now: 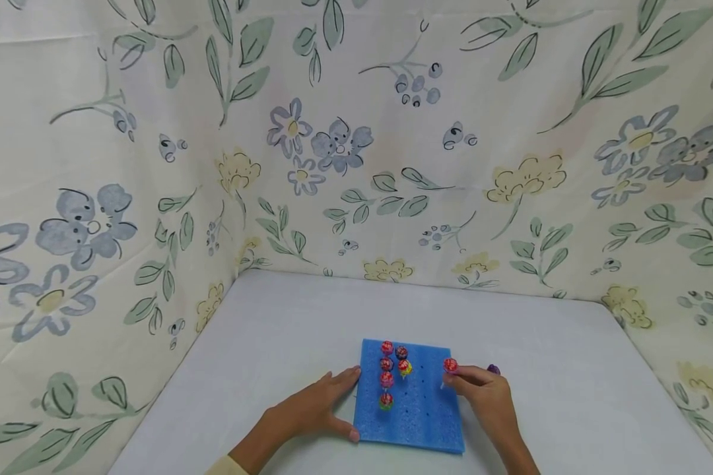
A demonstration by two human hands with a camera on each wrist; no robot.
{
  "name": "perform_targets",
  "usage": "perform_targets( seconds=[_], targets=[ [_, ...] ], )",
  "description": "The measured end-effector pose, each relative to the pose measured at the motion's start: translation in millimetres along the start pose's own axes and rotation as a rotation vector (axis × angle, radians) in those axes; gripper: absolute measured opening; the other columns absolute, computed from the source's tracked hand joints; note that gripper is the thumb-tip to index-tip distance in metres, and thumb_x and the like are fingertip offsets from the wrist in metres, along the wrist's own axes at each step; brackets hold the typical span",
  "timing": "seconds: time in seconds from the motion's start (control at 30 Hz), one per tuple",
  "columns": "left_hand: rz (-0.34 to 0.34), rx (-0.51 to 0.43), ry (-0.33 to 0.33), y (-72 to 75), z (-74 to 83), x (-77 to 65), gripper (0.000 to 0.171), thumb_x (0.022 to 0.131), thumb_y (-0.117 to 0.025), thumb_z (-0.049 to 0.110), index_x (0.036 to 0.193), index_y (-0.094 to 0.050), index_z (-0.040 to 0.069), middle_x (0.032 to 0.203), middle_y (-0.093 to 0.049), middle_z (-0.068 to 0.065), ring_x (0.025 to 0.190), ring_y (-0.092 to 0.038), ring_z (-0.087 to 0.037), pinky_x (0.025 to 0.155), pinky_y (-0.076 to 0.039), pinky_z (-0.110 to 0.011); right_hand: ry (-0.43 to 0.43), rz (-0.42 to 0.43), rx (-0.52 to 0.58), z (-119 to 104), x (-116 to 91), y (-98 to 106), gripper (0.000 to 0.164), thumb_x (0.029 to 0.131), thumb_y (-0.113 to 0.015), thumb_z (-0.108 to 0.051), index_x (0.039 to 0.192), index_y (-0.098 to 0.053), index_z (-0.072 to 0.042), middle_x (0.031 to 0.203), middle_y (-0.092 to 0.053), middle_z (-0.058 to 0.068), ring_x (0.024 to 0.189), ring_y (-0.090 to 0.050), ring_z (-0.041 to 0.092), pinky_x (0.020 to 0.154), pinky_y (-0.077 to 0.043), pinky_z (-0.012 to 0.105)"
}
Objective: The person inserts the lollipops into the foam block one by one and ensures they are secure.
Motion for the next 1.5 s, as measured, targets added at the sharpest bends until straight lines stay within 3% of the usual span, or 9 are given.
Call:
perform_targets(
  seconds=[0.37, 0.6, 1.27, 1.5],
  targets=[
    [0.006, -0.007, -0.012, -2.0, -1.9, 0.9, 0.117, 0.075, -0.084, 0.071, 0.169, -0.032, 0.025, 0.174, -0.031, 0.008, 0.160, -0.032, -0.024, 0.126, -0.034, -0.055, -0.008, -0.063, 0.032, -2.9, -0.3, -16.6, 0.019, 0.101, -0.073, -0.014, 0.111, -0.080, 0.002, 0.102, -0.082, 0.009, 0.089, -0.078, 0.012, 0.080, -0.062, 0.021],
    [0.004, 0.000, -0.013, -1.1, -1.3, 0.2, 0.117, 0.076, -0.083, 0.071, 0.169, -0.031, 0.025, 0.174, -0.031, 0.008, 0.160, -0.032, -0.026, 0.125, -0.035, -0.054, -0.059, -0.075, 0.044, -2.4, -0.6, -25.1, 0.019, 0.099, -0.077, -0.016, 0.109, -0.081, 0.000, 0.101, -0.082, 0.008, 0.088, -0.077, 0.014, 0.078, -0.062, 0.023],
    [-0.004, 0.010, -0.010, 1.1, 0.3, -2.2, 0.117, 0.076, -0.082, 0.072, 0.169, -0.029, 0.025, 0.174, -0.030, 0.008, 0.161, -0.031, -0.025, 0.126, -0.034, -0.053, -0.069, -0.116, 0.033, -11.2, -1.3, -39.5, 0.016, 0.094, -0.080, -0.010, 0.106, -0.082, 0.000, 0.100, -0.082, 0.009, 0.087, -0.074, 0.016, 0.077, -0.063, 0.025],
    [-0.006, 0.006, 0.005, 0.0, -0.2, -1.2, 0.117, 0.076, -0.082, 0.072, 0.169, -0.029, 0.027, 0.174, -0.030, 0.010, 0.161, -0.031, -0.030, 0.125, -0.036, -0.055, -0.072, -0.146, 0.026, -12.8, -2.1, -43.1, 0.019, 0.094, -0.082, -0.017, 0.104, -0.082, -0.002, 0.100, -0.082, 0.009, 0.089, -0.076, 0.018, 0.079, -0.063, 0.024]
  ],
)
Point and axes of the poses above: each hand's wrist, its own x-axis towards the middle knuckle, its own y-axis out of the back of the hand, z = x × y, the point moved 2 cm from there along x, towards the middle knuckle
